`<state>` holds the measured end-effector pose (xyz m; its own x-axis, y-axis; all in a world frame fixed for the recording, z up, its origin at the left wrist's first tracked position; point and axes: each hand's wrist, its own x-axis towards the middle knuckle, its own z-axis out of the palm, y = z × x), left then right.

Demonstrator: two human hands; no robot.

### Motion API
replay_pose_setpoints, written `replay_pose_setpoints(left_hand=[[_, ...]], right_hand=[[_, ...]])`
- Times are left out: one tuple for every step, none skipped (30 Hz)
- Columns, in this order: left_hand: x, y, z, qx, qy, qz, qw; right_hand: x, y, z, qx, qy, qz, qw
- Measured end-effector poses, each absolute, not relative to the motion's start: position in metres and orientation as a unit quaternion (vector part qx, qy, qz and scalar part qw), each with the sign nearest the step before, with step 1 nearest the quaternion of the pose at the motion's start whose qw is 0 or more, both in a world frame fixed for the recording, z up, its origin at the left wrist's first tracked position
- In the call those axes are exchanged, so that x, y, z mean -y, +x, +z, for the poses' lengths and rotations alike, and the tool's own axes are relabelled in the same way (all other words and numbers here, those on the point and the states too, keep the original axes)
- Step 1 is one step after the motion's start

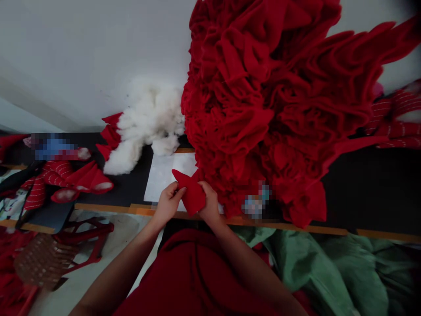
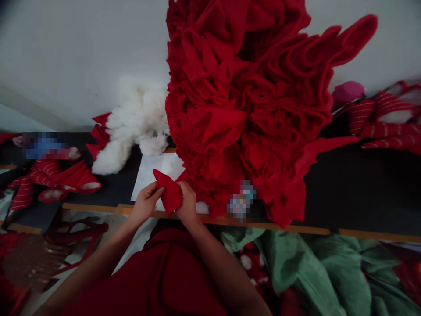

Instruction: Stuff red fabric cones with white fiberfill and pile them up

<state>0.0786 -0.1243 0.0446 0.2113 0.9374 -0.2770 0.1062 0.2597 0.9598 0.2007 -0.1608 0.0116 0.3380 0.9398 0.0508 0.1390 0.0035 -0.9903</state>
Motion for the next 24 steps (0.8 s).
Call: replay_pose_setpoints(left_hand=[[0.125, 0.078, 0.046, -0.523, 0.501, 0.349, 0.595], [0.126, 0.078, 0.046, -0.524, 0.500, 0.353, 0.592], [0.127, 0.077, 0.047, -0.526, 0.498, 0.360, 0.588], [0.128, 0.078, 0.046, -0.528, 0.493, 0.368, 0.586], [0.129, 0.078, 0.045, -0.526, 0.482, 0.377, 0.592], [0.130, 0.078, 0.044, -0.518, 0.462, 0.384, 0.609], [0.131, 0.079, 0.043, -0.502, 0.433, 0.391, 0.639], [0.132, 0.080, 0.041, -0.482, 0.392, 0.397, 0.676], [0.133, 0.082, 0.040, -0.461, 0.342, 0.402, 0.714], [0.133, 0.083, 0.038, -0.443, 0.289, 0.403, 0.747], [0.133, 0.085, 0.037, -0.432, 0.239, 0.402, 0.771], [0.133, 0.087, 0.037, -0.429, 0.196, 0.400, 0.786], [0.131, 0.088, 0.037, -0.430, 0.158, 0.398, 0.795], [0.129, 0.090, 0.037, -0.434, 0.126, 0.396, 0.799], [0.126, 0.090, 0.037, -0.439, 0.101, 0.401, 0.798], [0.122, 0.090, 0.037, -0.443, 0.080, 0.412, 0.792], [0.119, 0.090, 0.037, -0.448, 0.064, 0.426, 0.784], [0.116, 0.090, 0.037, -0.452, 0.052, 0.439, 0.775], [0.113, 0.089, 0.037, -0.455, 0.046, 0.450, 0.767], [0.112, 0.089, 0.037, -0.457, 0.044, 0.458, 0.761], [0.111, 0.090, 0.037, -0.455, 0.044, 0.465, 0.758], [0.111, 0.091, 0.037, -0.450, 0.046, 0.472, 0.757], [0.112, 0.092, 0.038, -0.441, 0.050, 0.479, 0.757], [0.114, 0.094, 0.038, -0.429, 0.054, 0.486, 0.760]], right_hand=[[0.161, 0.201, 0.012, 0.419, -0.612, 0.374, 0.556], [0.161, 0.201, 0.012, 0.388, -0.615, 0.389, 0.565], [0.161, 0.201, 0.012, 0.360, -0.610, 0.408, 0.576], [0.161, 0.201, 0.012, 0.339, -0.597, 0.430, 0.586], [0.161, 0.202, 0.012, 0.323, -0.577, 0.454, 0.598], [0.161, 0.202, 0.012, 0.307, -0.553, 0.477, 0.610], [0.161, 0.202, 0.011, 0.292, -0.529, 0.499, 0.621], [0.161, 0.201, 0.011, 0.279, -0.505, 0.523, 0.628], [0.161, 0.200, 0.010, 0.271, -0.483, 0.544, 0.631], [0.160, 0.198, 0.009, 0.276, -0.465, 0.558, 0.629], [0.160, 0.196, 0.008, 0.294, -0.454, 0.564, 0.623], [0.160, 0.195, 0.008, 0.319, -0.453, 0.561, 0.615], [0.161, 0.193, 0.008, 0.338, -0.469, 0.546, 0.607], [0.162, 0.192, 0.009, 0.345, -0.501, 0.519, 0.600], [0.164, 0.192, 0.009, 0.340, -0.548, 0.480, 0.594], [0.168, 0.192, 0.010, 0.334, -0.597, 0.436, 0.585], [0.171, 0.193, 0.011, 0.339, -0.635, 0.390, 0.574], [0.176, 0.194, 0.011, 0.362, -0.655, 0.349, 0.563], [0.180, 0.194, 0.011, 0.406, -0.655, 0.317, 0.553], [0.184, 0.194, 0.010, 0.461, -0.638, 0.295, 0.542], [0.187, 0.194, 0.009, 0.513, -0.612, 0.283, 0.531], [0.189, 0.192, 0.009, 0.555, -0.589, 0.277, 0.518], [0.190, 0.191, 0.009, 0.582, -0.574, 0.276, 0.506], [0.189, 0.189, 0.008, 0.596, -0.565, 0.281, 0.497]])
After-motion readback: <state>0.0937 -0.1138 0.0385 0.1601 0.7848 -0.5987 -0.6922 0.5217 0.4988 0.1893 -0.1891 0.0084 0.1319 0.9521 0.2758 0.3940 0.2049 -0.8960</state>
